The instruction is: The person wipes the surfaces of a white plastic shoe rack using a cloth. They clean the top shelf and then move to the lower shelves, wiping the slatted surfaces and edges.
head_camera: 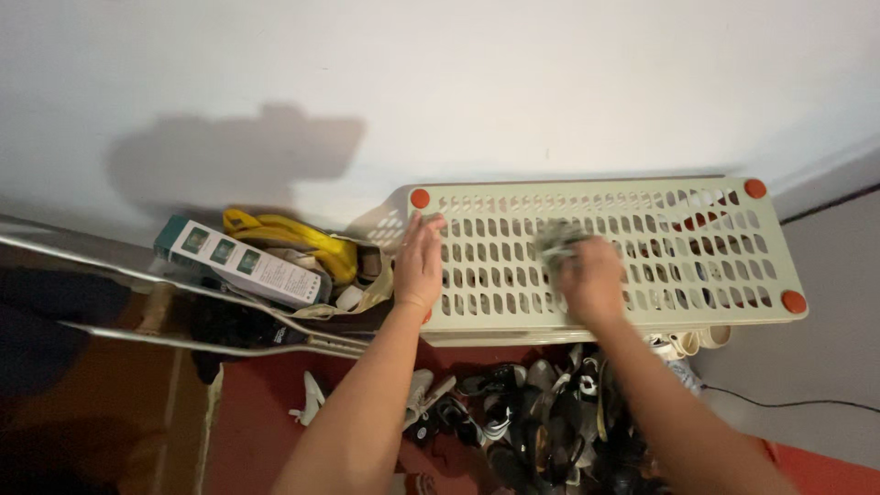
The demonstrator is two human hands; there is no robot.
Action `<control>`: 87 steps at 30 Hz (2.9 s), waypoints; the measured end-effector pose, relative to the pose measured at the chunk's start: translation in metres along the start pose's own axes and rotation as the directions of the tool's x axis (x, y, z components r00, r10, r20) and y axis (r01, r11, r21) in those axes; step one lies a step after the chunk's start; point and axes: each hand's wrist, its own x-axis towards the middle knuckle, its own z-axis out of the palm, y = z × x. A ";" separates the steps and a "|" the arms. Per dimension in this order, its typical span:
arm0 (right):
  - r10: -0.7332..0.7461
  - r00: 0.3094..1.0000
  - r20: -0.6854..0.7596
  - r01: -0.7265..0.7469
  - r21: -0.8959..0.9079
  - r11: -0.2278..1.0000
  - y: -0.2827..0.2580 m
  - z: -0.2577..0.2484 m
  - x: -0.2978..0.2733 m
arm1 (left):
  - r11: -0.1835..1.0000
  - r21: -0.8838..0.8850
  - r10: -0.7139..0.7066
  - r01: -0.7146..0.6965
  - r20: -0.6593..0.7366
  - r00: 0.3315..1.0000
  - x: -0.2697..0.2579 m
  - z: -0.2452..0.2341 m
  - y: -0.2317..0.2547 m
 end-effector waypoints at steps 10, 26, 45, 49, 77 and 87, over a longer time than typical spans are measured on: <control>-0.254 0.967 0.038 0.230 0.310 0.923 -0.154 0.058 0.021 | 0.996 -0.029 0.085 -0.085 -0.010 0.996 0.000 0.002 0.001; -0.217 0.973 0.073 0.205 0.141 0.968 -0.152 0.027 -0.013 | 0.996 -0.030 0.082 -0.081 0.021 0.996 -0.002 0.007 -0.004; 0.172 0.915 -0.365 -0.297 -0.322 0.899 0.044 -0.024 -0.054 | 0.979 0.169 0.090 -0.111 0.129 0.988 -0.003 -0.007 0.017; 0.235 0.926 -0.296 -0.316 -0.265 0.911 0.036 -0.021 -0.055 | 0.991 0.121 0.030 -0.048 0.145 0.989 -0.004 -0.012 0.021; -0.117 0.987 0.106 0.091 0.224 0.970 -0.145 0.005 -0.030 | 0.983 0.112 0.132 -0.144 0.108 0.985 0.005 0.006 -0.002; 0.137 0.991 0.003 -0.137 -0.012 0.991 -0.048 -0.012 -0.035 | 0.978 0.179 0.085 -0.106 0.121 0.989 0.002 0.001 0.003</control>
